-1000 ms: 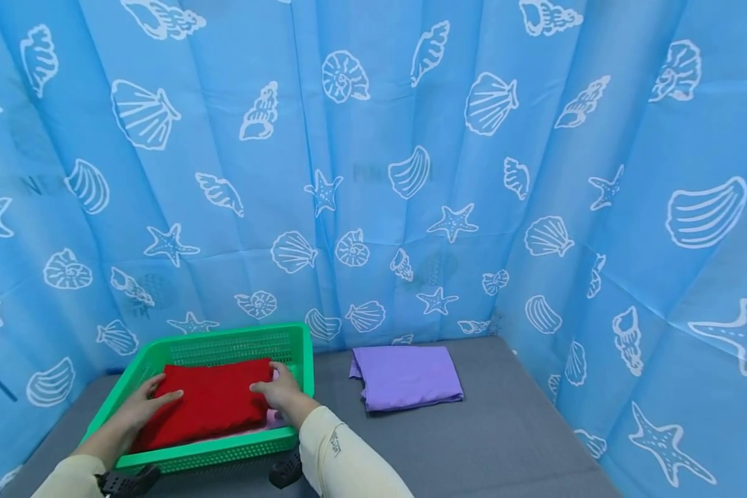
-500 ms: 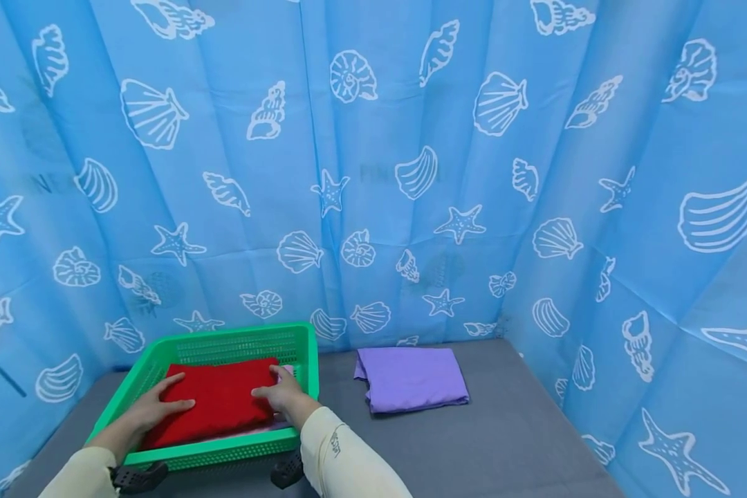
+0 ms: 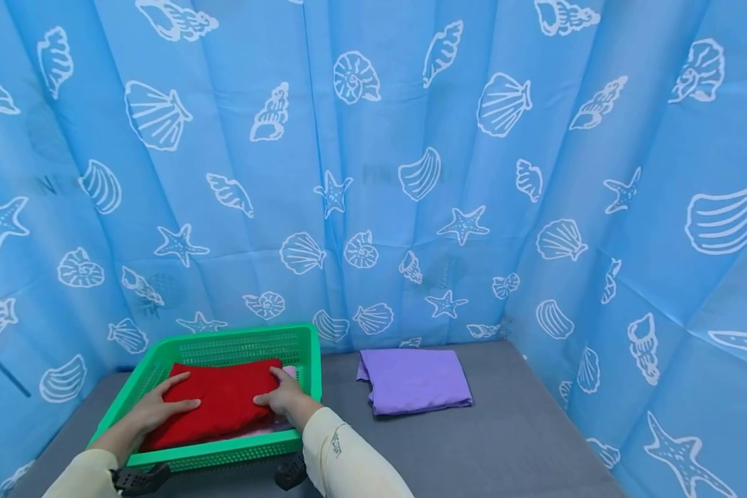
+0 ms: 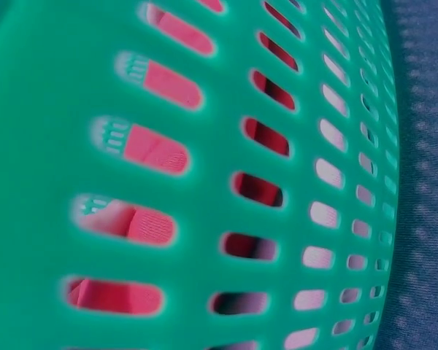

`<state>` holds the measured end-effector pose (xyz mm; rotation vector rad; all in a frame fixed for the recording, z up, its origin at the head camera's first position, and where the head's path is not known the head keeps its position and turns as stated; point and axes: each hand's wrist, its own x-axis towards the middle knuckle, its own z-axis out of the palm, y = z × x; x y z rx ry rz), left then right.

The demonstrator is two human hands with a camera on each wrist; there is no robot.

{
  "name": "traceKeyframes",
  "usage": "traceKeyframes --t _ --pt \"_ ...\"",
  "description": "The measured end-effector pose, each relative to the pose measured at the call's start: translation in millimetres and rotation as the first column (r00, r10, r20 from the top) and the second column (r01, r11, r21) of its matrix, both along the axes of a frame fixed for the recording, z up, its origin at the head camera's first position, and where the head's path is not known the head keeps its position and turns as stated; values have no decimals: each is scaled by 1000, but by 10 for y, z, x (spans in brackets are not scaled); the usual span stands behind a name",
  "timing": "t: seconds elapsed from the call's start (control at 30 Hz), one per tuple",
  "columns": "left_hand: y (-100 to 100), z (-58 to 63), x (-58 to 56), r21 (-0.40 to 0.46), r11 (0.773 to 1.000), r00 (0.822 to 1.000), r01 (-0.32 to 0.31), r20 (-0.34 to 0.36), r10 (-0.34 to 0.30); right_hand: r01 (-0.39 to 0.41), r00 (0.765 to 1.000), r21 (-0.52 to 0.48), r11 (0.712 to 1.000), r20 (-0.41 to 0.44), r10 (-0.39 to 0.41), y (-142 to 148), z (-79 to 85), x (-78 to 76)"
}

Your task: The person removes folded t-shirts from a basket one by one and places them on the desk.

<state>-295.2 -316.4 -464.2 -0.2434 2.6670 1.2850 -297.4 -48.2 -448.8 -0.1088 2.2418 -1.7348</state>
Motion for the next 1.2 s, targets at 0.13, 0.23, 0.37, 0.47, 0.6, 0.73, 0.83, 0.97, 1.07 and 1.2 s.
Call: traceKeyframes --t 0.13,0.23,0.37,0.47,0.6,0.73,0.83,0.97,1.07,1.2 --pt "16 10 7 27 1000 1000 -9 0 9 -19 1000 -2 1000 -10 19 -5 -14 -4" --pt "36 18 17 59 998 1000 -15 3 15 -38 999 -6 999 1 38 -6 -23 -17" --pt "61 30 31 79 997 1000 -9 12 8 -69 998 -11 998 10 70 -8 -32 -31" --pt "73 40 35 82 997 1000 1 22 -2 -82 997 -12 997 9 82 -14 -38 -37" --pt "78 50 40 89 996 1000 14 20 -16 -85 996 15 996 -4 85 -25 -49 -42" --pt "67 50 55 114 993 1000 18 18 -20 -72 997 19 997 -18 73 -39 -72 -58" --pt "54 53 68 128 992 1000 18 15 -20 -63 997 0 998 -37 63 -45 -85 -74" --pt "41 62 72 121 992 1000 28 -1 -29 -59 998 -27 998 -39 58 -37 -72 -86" --pt "39 73 71 122 992 1000 27 -8 -26 -53 998 -47 998 -24 52 -25 -49 -89" --pt "43 89 81 118 993 1000 19 -17 -17 -41 999 -80 996 -7 40 -13 -35 -85"
